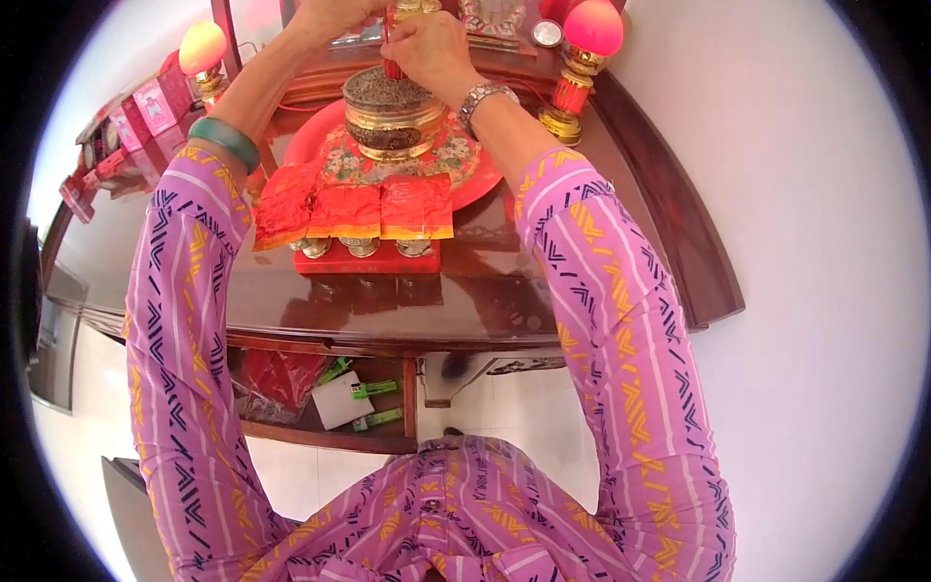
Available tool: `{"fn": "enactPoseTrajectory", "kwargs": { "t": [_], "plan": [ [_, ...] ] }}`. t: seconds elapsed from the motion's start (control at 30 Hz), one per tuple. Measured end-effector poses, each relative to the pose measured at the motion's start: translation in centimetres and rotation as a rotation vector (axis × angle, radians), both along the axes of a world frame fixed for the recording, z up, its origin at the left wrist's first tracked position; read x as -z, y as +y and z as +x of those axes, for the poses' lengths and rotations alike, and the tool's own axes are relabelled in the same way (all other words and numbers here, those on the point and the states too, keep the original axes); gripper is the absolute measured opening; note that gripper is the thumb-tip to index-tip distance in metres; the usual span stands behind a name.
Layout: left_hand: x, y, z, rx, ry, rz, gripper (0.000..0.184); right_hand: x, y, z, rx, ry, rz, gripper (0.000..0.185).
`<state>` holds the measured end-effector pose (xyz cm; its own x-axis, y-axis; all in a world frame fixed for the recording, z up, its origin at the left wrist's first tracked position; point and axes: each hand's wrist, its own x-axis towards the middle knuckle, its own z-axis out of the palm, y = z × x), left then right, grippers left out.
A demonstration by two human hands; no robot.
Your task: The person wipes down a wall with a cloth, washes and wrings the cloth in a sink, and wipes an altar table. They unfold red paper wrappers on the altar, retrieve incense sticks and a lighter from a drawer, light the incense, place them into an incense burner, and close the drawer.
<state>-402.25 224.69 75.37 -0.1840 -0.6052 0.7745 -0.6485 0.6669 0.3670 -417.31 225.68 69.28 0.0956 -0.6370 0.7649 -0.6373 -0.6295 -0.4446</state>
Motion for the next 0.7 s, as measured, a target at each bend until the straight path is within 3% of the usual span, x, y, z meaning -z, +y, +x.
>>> {"fn": "enactPoseTrajectory", "kwargs": {
  "t": [0.13, 0.23, 0.33, 0.53, 0.7],
  "plan": [
    [-0.2, 0.4, 0.0, 0.018, 0.025, -0.013, 0.026, -1.5, 0.3, 0.3, -0.097, -0.034, 0.075, 0.012],
    [-0.7, 1.8, -0.1, 0.143, -0.029, 0.115, 0.031, -2.4, 0.8, 0.4, -0.200, -0.113, -0.003, 0.011],
    [-0.6, 1.7, -0.5, 0.067, -0.032, 0.140, 0.034, -2.6, 1.5, 0.3, -0.117, -0.022, -0.138, 0.011],
    [0.6, 0.9, -0.3, 0.170, 0.072, 0.260, 0.031, -1.8, 0.7, 0.0, 0.067, 0.027, 0.083, 0.012],
    [1.0, 0.3, -0.1, 0.254, -0.003, 0.257, 0.027, -0.8, 0.1, -0.7, 0.022, 0.125, -0.236, 0.014]
  ]
}}
